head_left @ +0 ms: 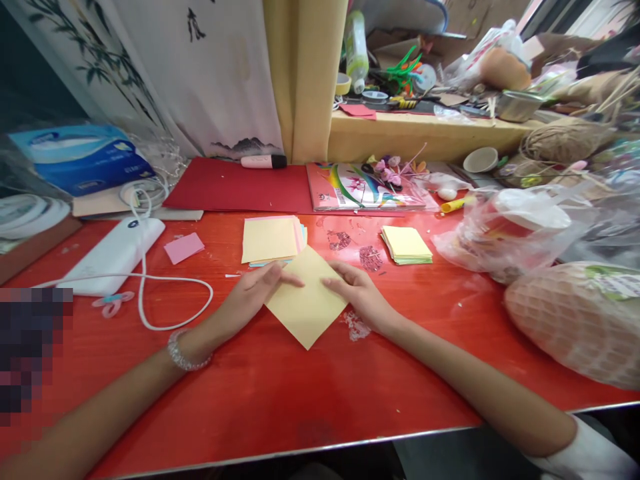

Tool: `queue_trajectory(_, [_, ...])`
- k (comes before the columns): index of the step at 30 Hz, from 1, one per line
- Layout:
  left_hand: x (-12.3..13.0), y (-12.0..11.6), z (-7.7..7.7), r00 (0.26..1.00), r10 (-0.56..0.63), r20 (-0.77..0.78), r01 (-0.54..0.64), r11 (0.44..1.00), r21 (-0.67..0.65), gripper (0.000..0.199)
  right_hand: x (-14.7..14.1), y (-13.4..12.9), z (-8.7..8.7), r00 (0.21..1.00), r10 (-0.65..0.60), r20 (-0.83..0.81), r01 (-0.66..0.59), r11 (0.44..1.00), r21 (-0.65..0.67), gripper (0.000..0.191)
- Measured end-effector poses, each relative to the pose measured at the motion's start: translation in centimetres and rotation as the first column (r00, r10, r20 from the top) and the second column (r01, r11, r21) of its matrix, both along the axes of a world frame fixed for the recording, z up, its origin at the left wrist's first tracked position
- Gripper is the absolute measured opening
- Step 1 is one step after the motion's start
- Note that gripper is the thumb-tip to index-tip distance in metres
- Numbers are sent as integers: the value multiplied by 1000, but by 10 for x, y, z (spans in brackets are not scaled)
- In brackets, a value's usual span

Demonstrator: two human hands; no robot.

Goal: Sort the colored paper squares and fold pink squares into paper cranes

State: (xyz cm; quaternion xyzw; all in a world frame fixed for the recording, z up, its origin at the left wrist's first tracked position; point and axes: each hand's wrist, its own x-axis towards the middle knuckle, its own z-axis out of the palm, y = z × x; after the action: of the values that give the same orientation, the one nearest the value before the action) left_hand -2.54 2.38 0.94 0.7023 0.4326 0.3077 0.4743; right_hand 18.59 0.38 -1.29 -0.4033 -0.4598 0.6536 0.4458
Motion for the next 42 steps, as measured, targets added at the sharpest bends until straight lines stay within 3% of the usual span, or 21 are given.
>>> queue_trajectory(3, [1, 3, -5, 1000, 14, -11, -14, 999, 32, 24, -1, 1, 2, 999, -31, -41, 31, 999, -10, 37])
queue_trajectory(8, [4, 5, -12, 951, 74, 300, -37, 991, -127, 61, 0, 4, 0, 989, -32, -146, 31, 999, -4, 37])
queue_trajectory(11, [5, 5, -10, 931, 98, 351, -14, 972, -233, 77, 1, 3, -3, 992, -32, -122, 25, 998, -61, 27])
queue_trajectory(13, [5, 5, -9, 941, 94, 325, 4, 957, -290, 72, 2, 3, -3, 995, -8, -98, 0, 997, -81, 25])
queue_trajectory(16, [4, 6, -11, 964, 84, 252, -3, 952, -306, 48, 3, 3, 0, 996, 40, -75, -48, 994, -98, 27])
queue_trajectory(18, [2, 6, -13, 971, 114, 209, -63, 970, -235, 41, 3, 4, 3, 990, 40, -132, -54, 993, -106, 30])
queue_trajectory(21, [0, 5, -11, 981, 128, 144, -128, 992, -7, 37, 2, 3, 10, 950, 45, -308, -79, 992, -99, 40])
queue_trajectory(25, [-1, 1, -9, 998, 44, -49, -32, 972, 232, 39, -5, -5, 16, 920, 66, -386, -94, 994, -55, 53])
queue_trajectory(28, [0, -4, -12, 973, -13, -231, 112, 900, 420, 47, -11, -11, 14, 924, 75, -375, -72, 997, 24, 41])
queue_trajectory(31, [2, -11, -15, 929, -16, -370, 240, 786, 570, 50, -15, -13, 7, 948, -29, -317, 42, 999, 35, 26])
queue_trajectory(34, [1, -17, -14, 857, -49, -512, 406, 677, 614, 50, -13, -11, 0, 956, -167, -243, 167, 986, -19, 20])
queue_trajectory(36, [2, -21, -11, 821, -94, -563, 482, 644, 595, 52, -11, -10, -2, 960, -197, -200, 195, 980, -32, 22])
queue_trajectory(38, [3, -24, -8, 845, -149, -514, 461, 689, 559, 56, -10, -9, -3, 965, -194, -176, 193, 981, -23, 23])
queue_trajectory(40, [7, -27, -4, 927, -137, -348, 292, 846, 446, 50, -10, -10, -2, 972, -173, -160, 174, 985, -10, 23])
queue_trajectory(42, [13, -29, 0, 990, -16, -143, 48, 975, 219, 43, -10, -13, -1, 983, -137, -125, 137, 991, -5, 23])
